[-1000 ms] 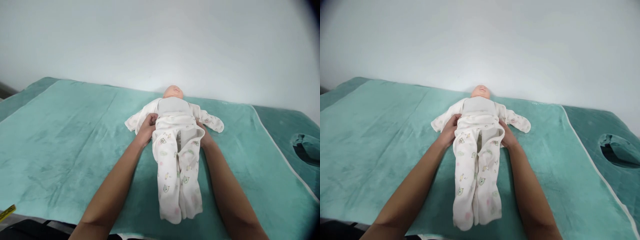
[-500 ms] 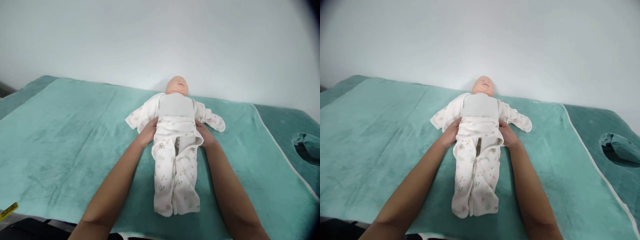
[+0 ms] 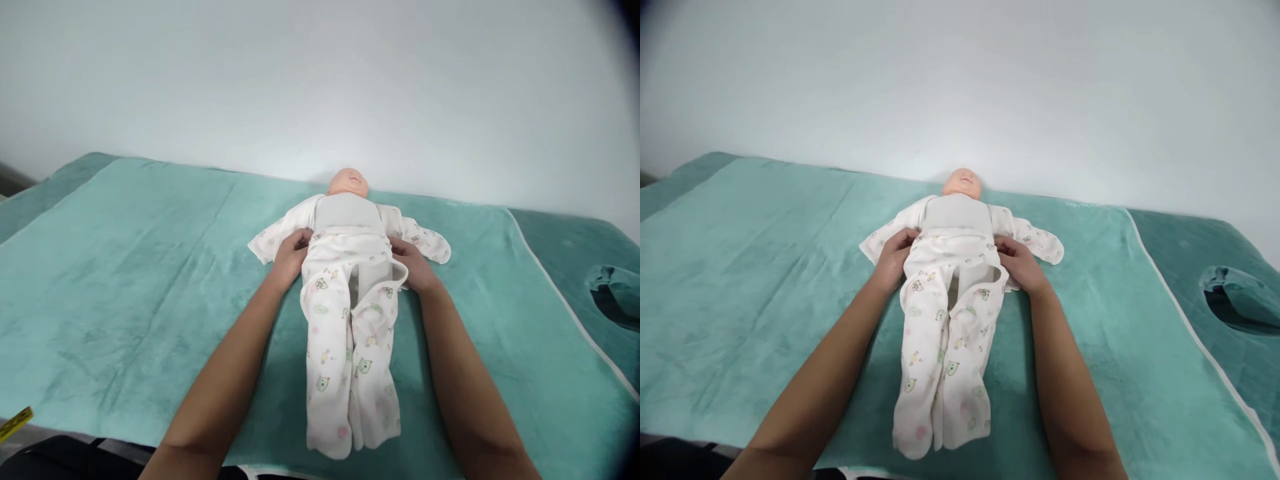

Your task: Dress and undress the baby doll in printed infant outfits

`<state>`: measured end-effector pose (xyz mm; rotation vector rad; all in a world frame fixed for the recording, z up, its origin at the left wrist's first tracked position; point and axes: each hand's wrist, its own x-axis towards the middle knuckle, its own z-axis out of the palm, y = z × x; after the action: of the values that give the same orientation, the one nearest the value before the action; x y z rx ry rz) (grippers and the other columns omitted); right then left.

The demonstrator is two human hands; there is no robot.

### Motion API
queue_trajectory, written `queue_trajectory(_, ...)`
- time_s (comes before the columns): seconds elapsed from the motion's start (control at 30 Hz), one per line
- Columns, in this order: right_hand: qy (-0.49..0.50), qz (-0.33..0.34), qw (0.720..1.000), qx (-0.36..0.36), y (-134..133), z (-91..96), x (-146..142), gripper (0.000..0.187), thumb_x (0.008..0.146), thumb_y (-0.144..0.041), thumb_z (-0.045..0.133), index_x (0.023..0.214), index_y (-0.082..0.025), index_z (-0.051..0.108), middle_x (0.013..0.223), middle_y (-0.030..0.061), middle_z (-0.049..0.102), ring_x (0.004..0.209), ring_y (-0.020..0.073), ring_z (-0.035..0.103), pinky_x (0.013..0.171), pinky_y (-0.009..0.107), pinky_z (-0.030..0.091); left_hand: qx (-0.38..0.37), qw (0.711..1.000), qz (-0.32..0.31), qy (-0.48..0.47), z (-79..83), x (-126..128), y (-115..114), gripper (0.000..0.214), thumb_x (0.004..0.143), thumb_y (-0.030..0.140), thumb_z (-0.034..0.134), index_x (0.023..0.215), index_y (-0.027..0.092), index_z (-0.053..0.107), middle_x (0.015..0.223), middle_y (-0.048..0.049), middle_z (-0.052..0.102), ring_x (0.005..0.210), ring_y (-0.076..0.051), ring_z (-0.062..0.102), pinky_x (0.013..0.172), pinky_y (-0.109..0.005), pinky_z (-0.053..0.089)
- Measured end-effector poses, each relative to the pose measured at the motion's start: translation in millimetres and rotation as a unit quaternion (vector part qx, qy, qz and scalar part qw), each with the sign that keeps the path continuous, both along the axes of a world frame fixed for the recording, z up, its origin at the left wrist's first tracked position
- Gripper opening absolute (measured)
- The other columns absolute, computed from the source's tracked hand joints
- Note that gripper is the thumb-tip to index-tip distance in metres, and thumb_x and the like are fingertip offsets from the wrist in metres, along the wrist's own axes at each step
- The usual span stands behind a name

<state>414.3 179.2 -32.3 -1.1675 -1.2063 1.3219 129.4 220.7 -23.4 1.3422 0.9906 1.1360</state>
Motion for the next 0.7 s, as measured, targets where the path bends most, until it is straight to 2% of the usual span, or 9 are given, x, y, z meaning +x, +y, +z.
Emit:
queue_trajectory(0.13, -0.033, -0.088, 0.994, 0.058, 0, 7.1, -2, 0.017, 0.080, -0.040, 0.072, 0.085, -0.024, 0.068, 0.074, -0.0028, 0.061, 0.066, 0.0136, 0.052, 0.062, 0.027, 0.042, 0.029, 0.999, 0.008, -0.015, 1.9, -1, 1, 0.017, 0.076, 0.018, 0.059, 0.089, 0.019, 0.069, 0.086, -0.0009, 0.064, 0.081, -0.016, 0.057, 0.075, -0.028, 0.045)
queue_trajectory(0.2, -0.084, -0.099, 0.987, 0.098, 2, 7.8, -4, 0.015, 0.081, -0.038, 0.072, 0.083, -0.024, 0.067, 0.077, -0.0024, 0.059, 0.070, 0.0140, 0.052, 0.067, 0.028, 0.043, 0.058, 0.998, 0.001, 0.017, 4.4, 0, 0, 0.015, 0.082, 0.024, 0.061, 0.093, 0.019, 0.070, 0.094, -0.0027, 0.064, 0.089, -0.017, 0.058, 0.082, -0.029, 0.045)
queue_trajectory(0.33, -0.153, -0.042, 0.973, 0.168, 3, 10.4, -5, 0.014, 0.080, -0.036, 0.072, 0.086, -0.024, 0.067, 0.104, 0.0027, 0.060, 0.095, 0.0191, 0.058, 0.084, 0.033, 0.047, 0.108, 0.989, -0.045, 0.087, 11.2, 0, -1, 0.019, 0.083, 0.034, 0.070, 0.097, 0.021, 0.070, 0.118, -0.0060, 0.059, 0.111, -0.021, 0.056, 0.093, -0.030, 0.045)
queue_trajectory(0.4, -0.176, -0.012, 0.968, 0.181, 2, 14.8, -6, 0.016, 0.079, -0.036, 0.073, 0.083, -0.023, 0.064, 0.120, 0.0054, 0.057, 0.112, 0.0226, 0.056, 0.091, 0.036, 0.046, 0.111, 0.985, -0.069, 0.109, 12.3, -1, 0, 0.023, 0.079, 0.037, 0.074, 0.096, 0.022, 0.069, 0.133, -0.0067, 0.052, 0.124, -0.023, 0.051, 0.099, -0.032, 0.043)
queue_trajectory(0.47, -0.207, -0.007, 0.960, 0.191, 0, 20.5, -9, 0.018, 0.082, -0.036, 0.070, 0.078, -0.023, 0.058, 0.125, 0.0068, 0.057, 0.118, 0.0242, 0.054, 0.095, 0.038, 0.045, 0.103, 0.984, -0.076, 0.123, 10.7, -1, 2, 0.025, 0.078, 0.038, 0.076, 0.093, 0.022, 0.066, 0.140, -0.0067, 0.048, 0.129, -0.024, 0.048, 0.101, -0.033, 0.042)
queue_trajectory(0.53, -0.248, -0.027, 0.947, 0.203, -1, 26.4, -16, 0.020, 0.086, -0.037, 0.065, 0.077, -0.023, 0.054, 0.119, 0.0070, 0.062, 0.113, 0.0245, 0.057, 0.096, 0.040, 0.044, 0.100, 0.985, -0.068, 0.121, 7.2, 0, 5, 0.023, 0.079, 0.039, 0.074, 0.088, 0.021, 0.062, 0.141, -0.0070, 0.049, 0.127, -0.024, 0.050, 0.100, -0.034, 0.043)
queue_trajectory(0.6, -0.311, -0.065, 0.927, 0.200, 2, 31.8, -25, 0.020, 0.089, -0.040, 0.061, 0.081, -0.024, 0.052, 0.106, 0.0064, 0.067, 0.100, 0.0251, 0.061, 0.089, 0.040, 0.044, 0.104, 0.988, -0.049, 0.103, 3.5, 3, 10, 0.022, 0.083, 0.037, 0.070, 0.084, 0.021, 0.056, 0.135, -0.0074, 0.056, 0.120, -0.023, 0.055, 0.097, -0.035, 0.044)
queue_trajectory(0.7, -0.424, -0.109, 0.882, 0.176, 13, 38.7, -38, 0.021, 0.090, -0.045, 0.058, 0.086, -0.025, 0.051, 0.085, 0.0048, 0.066, 0.080, 0.0255, 0.060, 0.074, 0.037, 0.042, 0.117, 0.989, 0.002, 0.091, 0.6, 8, 17, 0.018, 0.089, 0.032, 0.061, 0.086, 0.022, 0.047, 0.112, -0.0052, 0.067, 0.101, -0.020, 0.061, 0.089, -0.034, 0.046)
